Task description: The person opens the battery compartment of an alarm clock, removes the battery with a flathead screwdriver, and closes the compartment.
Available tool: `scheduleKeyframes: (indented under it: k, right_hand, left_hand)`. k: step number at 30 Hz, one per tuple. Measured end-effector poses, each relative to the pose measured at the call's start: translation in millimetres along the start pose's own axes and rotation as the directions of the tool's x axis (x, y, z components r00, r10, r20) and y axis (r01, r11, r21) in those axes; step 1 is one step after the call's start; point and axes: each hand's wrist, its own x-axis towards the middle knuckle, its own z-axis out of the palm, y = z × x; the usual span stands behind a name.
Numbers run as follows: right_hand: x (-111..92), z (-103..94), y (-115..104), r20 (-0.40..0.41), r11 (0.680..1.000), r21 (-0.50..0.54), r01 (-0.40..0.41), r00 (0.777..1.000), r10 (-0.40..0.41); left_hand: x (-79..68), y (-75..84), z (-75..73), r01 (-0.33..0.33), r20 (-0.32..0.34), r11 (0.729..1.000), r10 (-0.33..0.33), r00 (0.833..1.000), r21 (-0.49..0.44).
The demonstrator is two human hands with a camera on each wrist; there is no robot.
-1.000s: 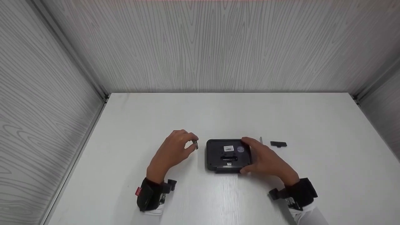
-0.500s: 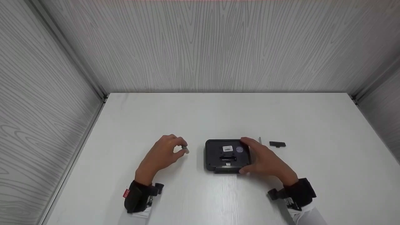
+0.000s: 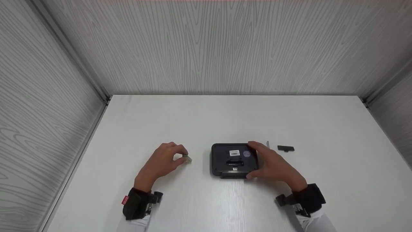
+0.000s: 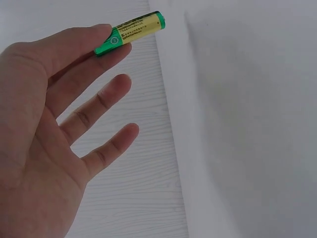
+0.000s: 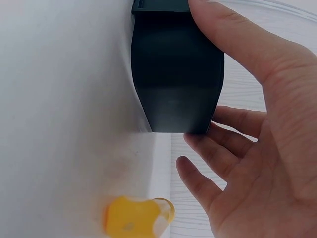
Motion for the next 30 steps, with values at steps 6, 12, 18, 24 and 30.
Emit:
scheduleKeyframes:
  k: [6,12,18,24,30]
  right_hand:
    - [0,0.7,1,-0.002,1.000,-0.004,0.011,1.000,-0.011]
    - [0,0.5,0,0.000,1.000,-0.008,0.006,1.000,-0.006]
    - [0,0.8,-1,-0.003,1.000,-0.021,0.001,1.000,-0.001]
    - [0,0.3,-3,-0.001,1.000,-0.012,0.002,1.000,-0.002]
    - [0,-1.1,-5,0.004,1.000,-0.004,-0.005,1.000,0.005]
  left_hand:
    - [-3.1,-5.0,2.6,0.034,0.021,0.999,-0.034,0.999,0.010]
    - [-5.1,-10.4,0.8,0.072,0.041,0.997,-0.072,0.997,0.005]
    - [-8.9,-16.0,0.1,0.151,0.073,0.988,-0.154,0.985,0.044]
    - [-14.1,-21.2,2.1,0.170,0.125,0.981,-0.181,0.975,0.093]
    - [-13.5,-22.2,4.6,0.152,0.097,0.982,-0.163,0.982,0.108]
